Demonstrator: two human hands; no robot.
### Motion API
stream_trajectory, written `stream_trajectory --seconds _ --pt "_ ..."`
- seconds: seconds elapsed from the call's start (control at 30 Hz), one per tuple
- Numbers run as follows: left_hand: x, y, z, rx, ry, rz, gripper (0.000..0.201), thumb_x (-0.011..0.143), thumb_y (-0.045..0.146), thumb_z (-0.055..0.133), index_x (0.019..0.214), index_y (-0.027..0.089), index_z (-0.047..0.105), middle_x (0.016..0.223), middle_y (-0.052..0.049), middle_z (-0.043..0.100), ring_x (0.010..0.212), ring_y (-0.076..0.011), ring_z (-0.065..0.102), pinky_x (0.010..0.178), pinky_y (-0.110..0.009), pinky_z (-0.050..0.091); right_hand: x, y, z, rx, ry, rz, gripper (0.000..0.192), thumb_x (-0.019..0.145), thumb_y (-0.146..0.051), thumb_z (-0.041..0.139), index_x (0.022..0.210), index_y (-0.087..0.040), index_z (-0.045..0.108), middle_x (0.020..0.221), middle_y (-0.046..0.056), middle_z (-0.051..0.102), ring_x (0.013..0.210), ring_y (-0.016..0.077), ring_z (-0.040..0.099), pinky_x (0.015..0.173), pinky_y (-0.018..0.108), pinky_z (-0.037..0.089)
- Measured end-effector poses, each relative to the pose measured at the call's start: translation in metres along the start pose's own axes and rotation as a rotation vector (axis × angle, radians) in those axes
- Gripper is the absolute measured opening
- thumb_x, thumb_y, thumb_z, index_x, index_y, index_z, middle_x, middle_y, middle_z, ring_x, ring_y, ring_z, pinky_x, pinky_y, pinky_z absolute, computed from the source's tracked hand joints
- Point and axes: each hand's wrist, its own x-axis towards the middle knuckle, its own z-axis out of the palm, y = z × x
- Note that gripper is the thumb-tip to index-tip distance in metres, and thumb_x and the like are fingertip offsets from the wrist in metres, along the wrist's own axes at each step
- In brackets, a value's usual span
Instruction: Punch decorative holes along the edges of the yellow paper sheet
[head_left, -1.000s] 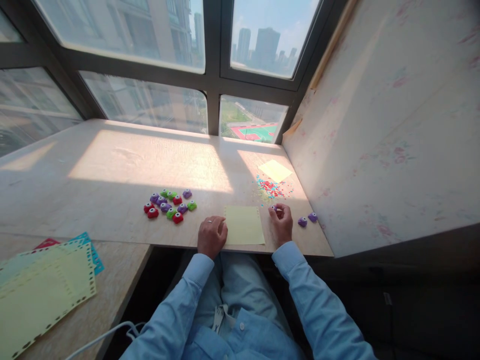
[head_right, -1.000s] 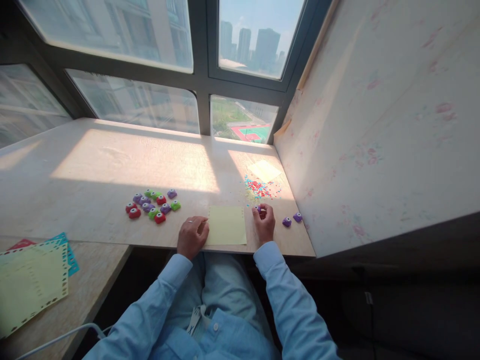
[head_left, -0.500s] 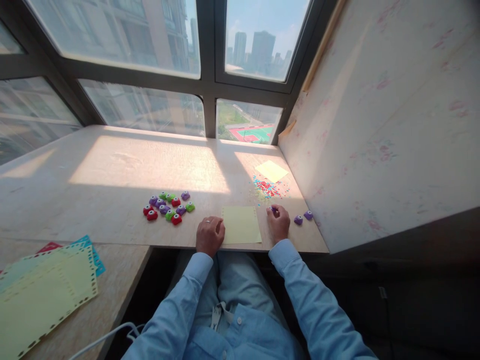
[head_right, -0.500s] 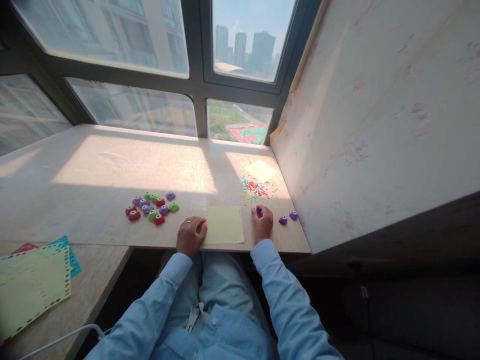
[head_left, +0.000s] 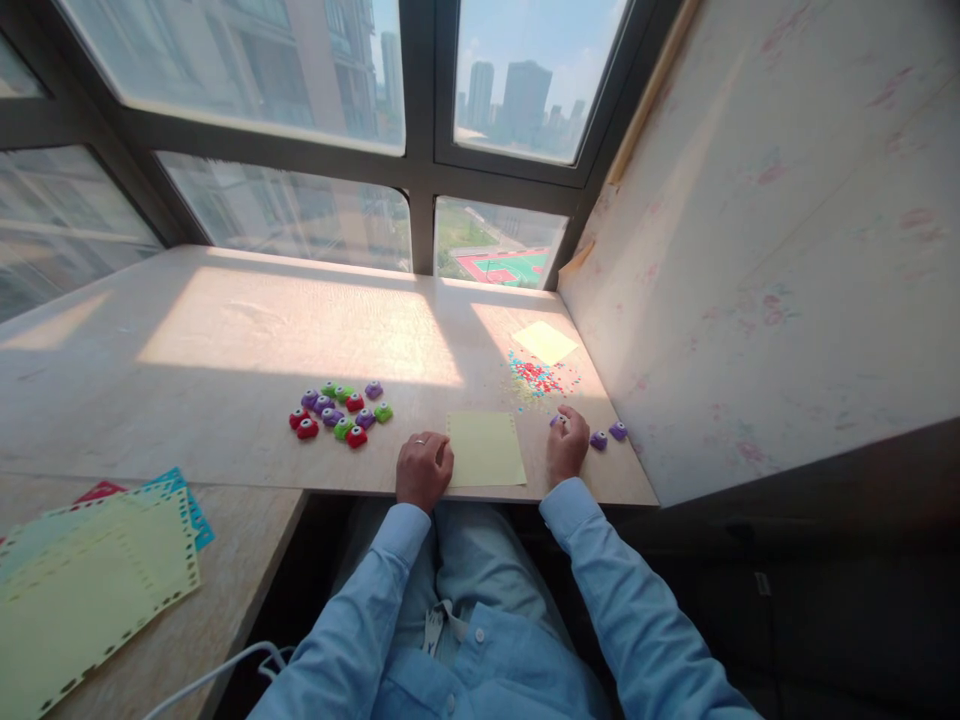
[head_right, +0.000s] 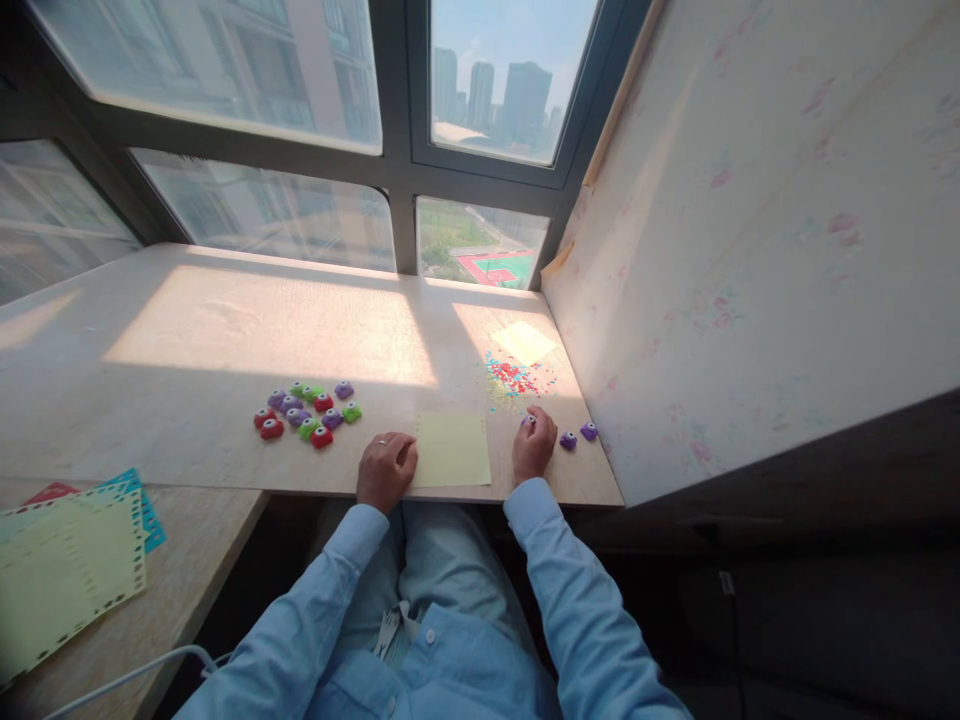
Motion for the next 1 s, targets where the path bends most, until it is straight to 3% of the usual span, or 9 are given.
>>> stream_trajectory --seconds 0.27,0.43,0.67,0.87,1.0 --pt "0.000 0.000 -0.001 -0.019 -0.001 -0.005 0.012 0.083 0.016 0.054 0.082 0.020 0.065 0.083 -0.008 0.070 0.083 -0.0261 0.062 0.076 -0.040 0.047 -0.003 -0.011 -0.003 -0.073 -0.134 -0.209 0.031 0.079 -0.016 0.045 0.102 -0.019 0.066 0.102 0.012 0.069 0.098 0.0257 0.059 0.092 0.043 0.044" --pt "-0.002 -0.002 0.001 -0.041 0.020 -0.001 0.011 0.084 0.017 0.054 0.085 0.021 0.065 0.085 -0.007 0.071 0.083 -0.0252 0.063 0.078 -0.040 0.049 -0.007 -0.017 -0.003 -0.210 -0.219 -0.293 0.032 0.078 -0.008 0.044 0.093 -0.021 0.069 0.098 0.008 0.073 0.101 0.0241 0.062 0.100 0.046 0.033" --pt "-0.005 -0.007 0.003 -0.184 0.110 -0.136 0.029 0.083 0.017 0.053 0.112 0.020 0.058 0.088 -0.006 0.071 0.084 -0.0237 0.065 0.079 -0.039 0.053 -0.004 -0.017 -0.004 -0.287 -0.040 -0.195 0.036 0.076 -0.004 0.041 0.087 -0.020 0.070 0.104 0.011 0.073 0.113 0.0282 0.059 0.102 0.052 0.028" --pt "-0.006 -0.008 0.001 -0.251 0.082 -0.175 0.023 0.084 0.019 0.055 0.106 0.021 0.060 0.088 -0.006 0.071 0.085 -0.0228 0.067 0.081 -0.039 0.055 -0.007 -0.022 -0.008 -0.089 -0.362 -0.358 0.025 0.079 -0.009 0.048 0.075 -0.022 0.069 0.089 0.007 0.073 0.094 0.0243 0.062 0.092 0.042 0.043" --pt "-0.008 -0.009 -0.004 -0.411 0.110 -0.271 0.022 0.084 0.021 0.055 0.106 0.021 0.060 0.090 -0.006 0.072 0.082 -0.0191 0.067 0.074 -0.034 0.057 -0.008 -0.020 -0.007 -0.036 -0.415 -0.327 0.021 0.078 -0.014 0.050 0.073 -0.022 0.069 0.084 0.007 0.073 0.088 0.0250 0.062 0.087 0.042 0.046"
